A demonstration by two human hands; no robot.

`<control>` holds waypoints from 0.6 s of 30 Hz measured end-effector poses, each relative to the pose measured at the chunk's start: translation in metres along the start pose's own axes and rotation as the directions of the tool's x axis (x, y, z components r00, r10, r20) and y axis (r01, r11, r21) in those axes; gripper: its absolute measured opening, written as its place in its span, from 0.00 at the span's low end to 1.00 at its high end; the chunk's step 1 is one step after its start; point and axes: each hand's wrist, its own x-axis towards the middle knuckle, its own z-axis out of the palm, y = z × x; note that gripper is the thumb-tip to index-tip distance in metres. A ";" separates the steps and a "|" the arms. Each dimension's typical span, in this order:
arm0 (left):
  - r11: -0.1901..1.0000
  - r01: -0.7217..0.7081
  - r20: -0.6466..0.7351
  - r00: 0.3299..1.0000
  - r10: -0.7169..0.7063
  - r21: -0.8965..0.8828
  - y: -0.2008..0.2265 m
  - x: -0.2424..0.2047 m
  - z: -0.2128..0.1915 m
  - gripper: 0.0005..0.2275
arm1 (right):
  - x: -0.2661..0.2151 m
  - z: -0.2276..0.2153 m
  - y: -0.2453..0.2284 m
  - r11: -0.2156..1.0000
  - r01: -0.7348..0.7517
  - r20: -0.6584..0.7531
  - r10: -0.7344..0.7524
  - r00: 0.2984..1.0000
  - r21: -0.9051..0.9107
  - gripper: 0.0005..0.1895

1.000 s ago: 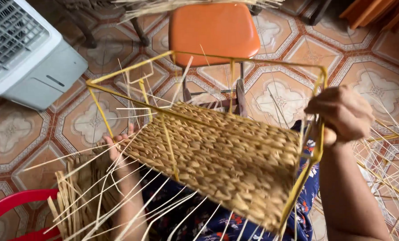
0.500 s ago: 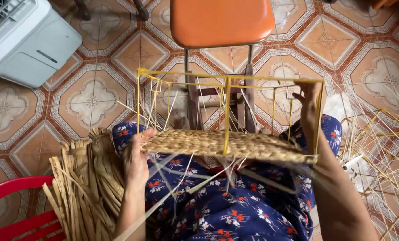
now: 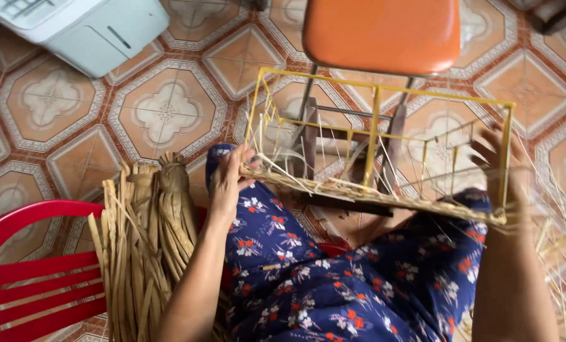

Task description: Weaving dried plant fibers around a structural frame to create a basket or decorative item.

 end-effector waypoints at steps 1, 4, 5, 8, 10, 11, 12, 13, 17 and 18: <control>0.993 -0.106 -0.020 0.994 0.105 -0.059 -0.007 -0.005 -0.003 0.24 | -0.013 -0.013 0.001 0.995 0.049 -0.123 -0.039 0.992 0.083 0.34; 0.934 -0.357 -0.035 0.933 0.357 0.001 -0.005 -0.019 -0.015 0.23 | -0.032 -0.093 0.035 0.988 0.129 -0.085 -0.122 0.989 0.082 0.29; 0.935 -0.353 -0.042 0.935 0.353 0.003 0.000 -0.015 -0.016 0.23 | -0.055 -0.105 0.052 0.981 0.174 -0.076 -0.168 0.983 0.084 0.26; 0.922 -0.382 0.115 0.915 0.387 -0.069 0.004 -0.012 -0.015 0.28 | -0.135 -0.107 0.080 0.950 0.297 -0.045 -0.294 0.955 0.091 0.19; 0.951 -0.260 0.196 0.936 0.291 -0.168 0.001 -0.003 -0.010 0.33 | -0.193 -0.072 0.071 0.916 0.389 -0.035 -0.387 0.921 0.103 0.15; 0.948 -0.270 0.198 0.933 0.301 -0.171 0.004 0.002 -0.007 0.33 | -0.182 -0.012 0.027 0.890 0.442 -0.041 -0.440 0.897 0.108 0.14; 0.957 -0.233 0.188 0.946 0.264 -0.170 0.008 0.007 -0.005 0.34 | -0.193 0.048 -0.020 0.862 0.494 -0.047 -0.492 0.869 0.112 0.13; 0.967 -0.189 0.178 0.959 0.219 -0.169 0.010 0.008 -0.003 0.35 | -0.228 0.096 -0.073 0.835 0.538 -0.050 -0.536 0.843 0.116 0.13; 0.975 -0.217 0.147 0.964 0.221 -0.044 0.002 0.012 0.003 0.33 | -0.224 0.198 -0.125 0.812 0.526 0.552 -0.326 0.768 -0.253 0.12; 0.973 -0.227 0.114 0.968 0.222 0.036 0.000 0.012 0.005 0.30 | -0.218 0.223 -0.133 0.807 0.562 0.627 -0.344 0.699 -0.183 0.11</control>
